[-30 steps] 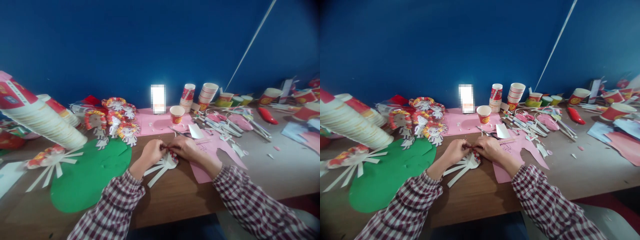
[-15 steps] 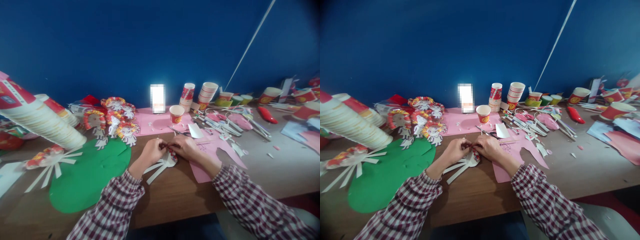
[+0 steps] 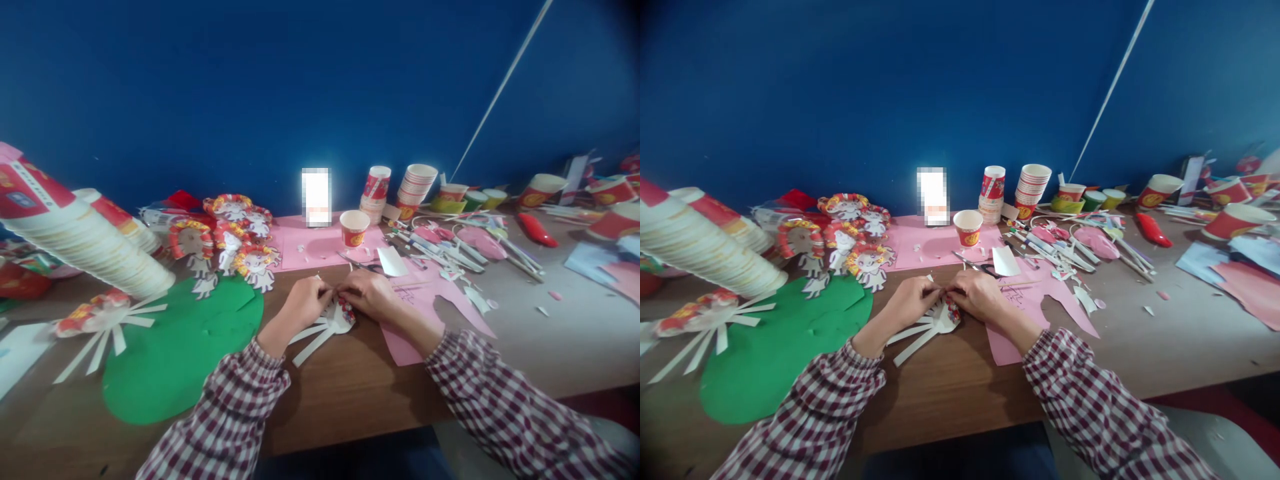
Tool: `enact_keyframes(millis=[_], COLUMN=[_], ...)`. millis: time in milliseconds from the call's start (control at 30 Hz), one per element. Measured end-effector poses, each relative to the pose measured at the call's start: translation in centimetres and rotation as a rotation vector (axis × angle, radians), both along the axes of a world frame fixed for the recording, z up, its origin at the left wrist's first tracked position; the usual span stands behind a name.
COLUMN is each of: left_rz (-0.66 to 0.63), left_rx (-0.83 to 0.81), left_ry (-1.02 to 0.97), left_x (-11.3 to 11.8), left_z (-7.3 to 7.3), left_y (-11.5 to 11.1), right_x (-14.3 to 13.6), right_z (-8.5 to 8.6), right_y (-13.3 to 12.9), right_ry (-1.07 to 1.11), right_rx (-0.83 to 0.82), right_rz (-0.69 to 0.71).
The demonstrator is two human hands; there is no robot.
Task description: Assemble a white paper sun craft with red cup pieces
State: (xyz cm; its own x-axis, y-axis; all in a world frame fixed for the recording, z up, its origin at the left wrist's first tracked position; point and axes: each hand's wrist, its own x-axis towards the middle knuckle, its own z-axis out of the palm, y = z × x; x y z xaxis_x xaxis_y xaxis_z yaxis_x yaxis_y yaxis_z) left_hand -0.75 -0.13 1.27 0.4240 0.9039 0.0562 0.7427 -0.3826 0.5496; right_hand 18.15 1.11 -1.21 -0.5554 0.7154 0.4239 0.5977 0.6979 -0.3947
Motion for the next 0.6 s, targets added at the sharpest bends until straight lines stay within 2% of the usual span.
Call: enact_keyframes(millis=[300, 600], left_rz=[0.039, 0.042], left_rx=[0.005, -0.016], left_ry=[0.022, 0.023], left_x=[0.03, 0.07], left_z=[-0.5, -0.25], left_y=[0.1, 0.06], right_x=[-0.12, 0.14], right_z=[-0.15, -0.27], right_y=[0.08, 0.33], right_ry=[-0.007, -0.023], right_rx=[-0.016, -0.045], right_rz=[0.008, 0.054])
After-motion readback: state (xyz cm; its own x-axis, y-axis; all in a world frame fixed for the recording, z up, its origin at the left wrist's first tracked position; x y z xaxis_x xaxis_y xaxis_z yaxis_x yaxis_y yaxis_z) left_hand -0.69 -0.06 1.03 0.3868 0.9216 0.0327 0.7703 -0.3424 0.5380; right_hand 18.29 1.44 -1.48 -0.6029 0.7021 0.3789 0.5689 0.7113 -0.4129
